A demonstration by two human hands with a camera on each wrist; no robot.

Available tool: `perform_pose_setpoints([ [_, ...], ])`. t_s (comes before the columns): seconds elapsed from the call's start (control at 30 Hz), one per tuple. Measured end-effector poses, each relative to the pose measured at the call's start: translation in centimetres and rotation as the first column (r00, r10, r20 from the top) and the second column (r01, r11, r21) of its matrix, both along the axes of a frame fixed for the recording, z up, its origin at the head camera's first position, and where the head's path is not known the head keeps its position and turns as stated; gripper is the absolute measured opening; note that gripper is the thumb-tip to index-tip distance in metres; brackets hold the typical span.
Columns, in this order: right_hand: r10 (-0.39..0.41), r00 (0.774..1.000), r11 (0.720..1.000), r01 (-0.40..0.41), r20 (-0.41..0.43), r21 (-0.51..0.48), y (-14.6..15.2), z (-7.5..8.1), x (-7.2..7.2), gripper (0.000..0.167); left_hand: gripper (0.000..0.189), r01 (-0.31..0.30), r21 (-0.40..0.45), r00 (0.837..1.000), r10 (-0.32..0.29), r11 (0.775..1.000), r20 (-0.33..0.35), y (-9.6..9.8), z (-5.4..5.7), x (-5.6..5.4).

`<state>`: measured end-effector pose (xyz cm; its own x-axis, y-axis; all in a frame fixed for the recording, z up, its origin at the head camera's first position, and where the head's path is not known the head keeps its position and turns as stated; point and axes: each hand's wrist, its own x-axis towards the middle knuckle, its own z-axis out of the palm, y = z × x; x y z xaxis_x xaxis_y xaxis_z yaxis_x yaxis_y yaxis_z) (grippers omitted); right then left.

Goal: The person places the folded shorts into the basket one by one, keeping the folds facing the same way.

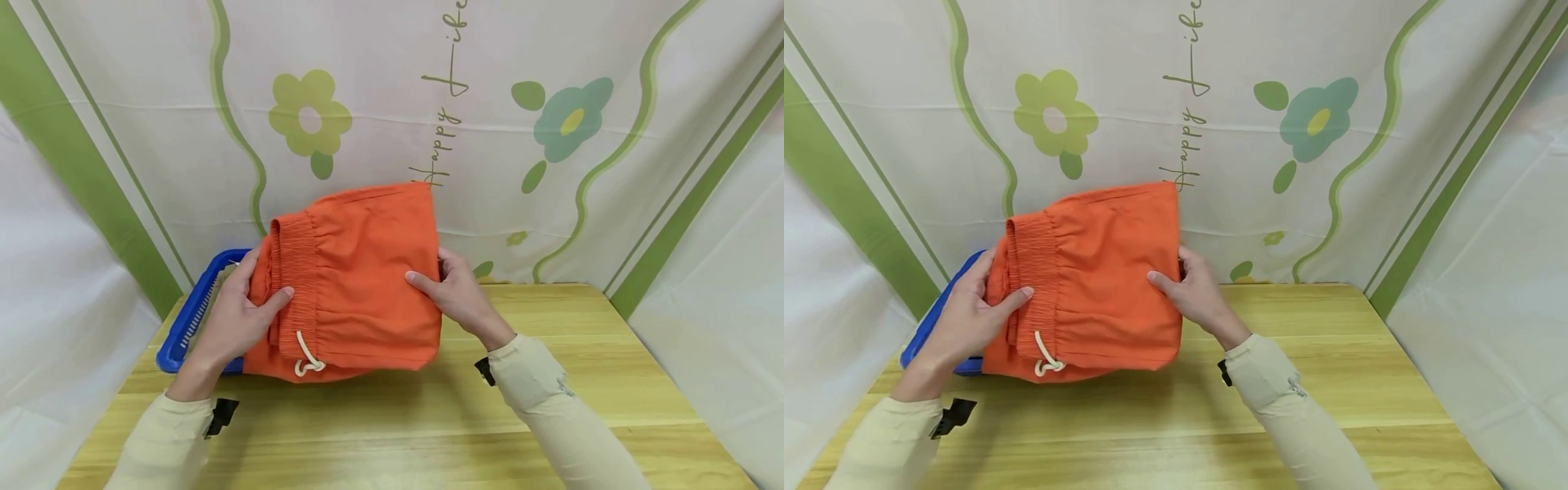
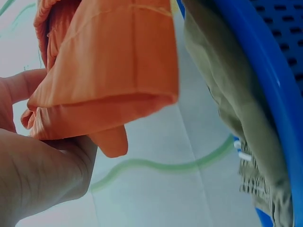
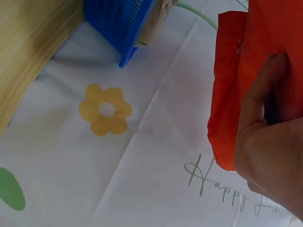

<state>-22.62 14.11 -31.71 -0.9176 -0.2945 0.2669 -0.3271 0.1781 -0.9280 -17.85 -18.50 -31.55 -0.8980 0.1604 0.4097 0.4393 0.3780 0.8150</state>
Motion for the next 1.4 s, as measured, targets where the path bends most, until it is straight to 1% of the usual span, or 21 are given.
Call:
perform_pose_setpoints([
  [0.17,0.023,0.999,0.999,-0.022,0.024,-0.027,-1.3,-0.4,-0.9,0.033,0.077,0.000,-0.021,1.000,0.000,1.000,0.004,-1.2,0.2,-0.3],
  [0.33,0.058,0.997,0.997,-0.055,0.051,-0.057,-2.9,-0.8,-1.7,0.033,0.075,-0.011,-0.060,0.999,0.013,0.998,0.034,-2.6,0.3,-0.6],
  [0.47,0.071,0.995,0.994,-0.064,0.074,-0.083,-4.0,-1.2,-2.2,0.032,0.074,0.002,-0.053,0.998,0.002,0.999,0.066,-3.6,0.4,-0.9],
  [0.57,0.078,0.992,0.993,-0.068,0.103,-0.097,-4.8,-1.5,-2.6,0.032,0.074,-0.005,-0.061,0.997,0.009,0.998,0.072,-4.3,0.6,-1.1],
  [0.7,0.092,0.987,0.991,-0.077,0.135,-0.107,-5.6,-1.9,-3.1,0.031,0.074,-0.041,-0.108,0.996,0.049,0.993,0.070,-5.2,0.7,-1.4],
  [0.8,0.095,0.982,0.991,-0.077,0.163,-0.113,-6.2,-2.2,-3.4,0.031,0.075,-0.073,-0.160,0.994,0.086,0.984,0.074,-5.8,0.8,-1.6],
  [0.87,0.094,0.979,0.990,-0.074,0.180,-0.118,-6.5,-2.4,-3.6,0.032,0.076,-0.083,-0.180,0.992,0.099,0.980,0.081,-6.2,0.9,-1.8],
  [0.93,0.091,0.977,0.990,-0.068,0.193,-0.122,-6.9,-2.6,-3.8,0.033,0.075,-0.083,-0.189,0.991,0.101,0.979,0.092,-6.6,0.9,-1.9],
  [1.07,0.068,0.977,0.991,-0.043,0.204,-0.126,-7.7,-2.8,-4.0,0.032,0.074,-0.068,-0.176,0.990,0.089,0.982,0.110,-7.1,0.9,-2.3],
  [1.13,0.060,0.976,0.991,-0.033,0.210,-0.127,-8.0,-2.8,-4.1,0.032,0.074,-0.072,-0.180,0.990,0.093,0.981,0.110,-7.4,0.8,-2.5],
  [1.23,0.061,0.973,0.991,-0.034,0.224,-0.126,-8.3,-2.8,-4.2,0.032,0.076,-0.092,-0.188,0.987,0.114,0.978,0.113,-7.8,0.8,-2.7],
  [1.3,0.075,0.966,0.990,-0.041,0.247,-0.138,-8.3,-2.8,-4.2,0.035,0.077,-0.111,-0.196,0.984,0.136,0.974,0.117,-8.1,0.7,-2.8],
  [1.4,0.094,0.954,0.985,-0.048,0.285,-0.166,-8.3,-2.7,-4.2,0.037,0.079,-0.123,-0.205,0.981,0.150,0.971,0.121,-8.6,0.5,-2.9],
])
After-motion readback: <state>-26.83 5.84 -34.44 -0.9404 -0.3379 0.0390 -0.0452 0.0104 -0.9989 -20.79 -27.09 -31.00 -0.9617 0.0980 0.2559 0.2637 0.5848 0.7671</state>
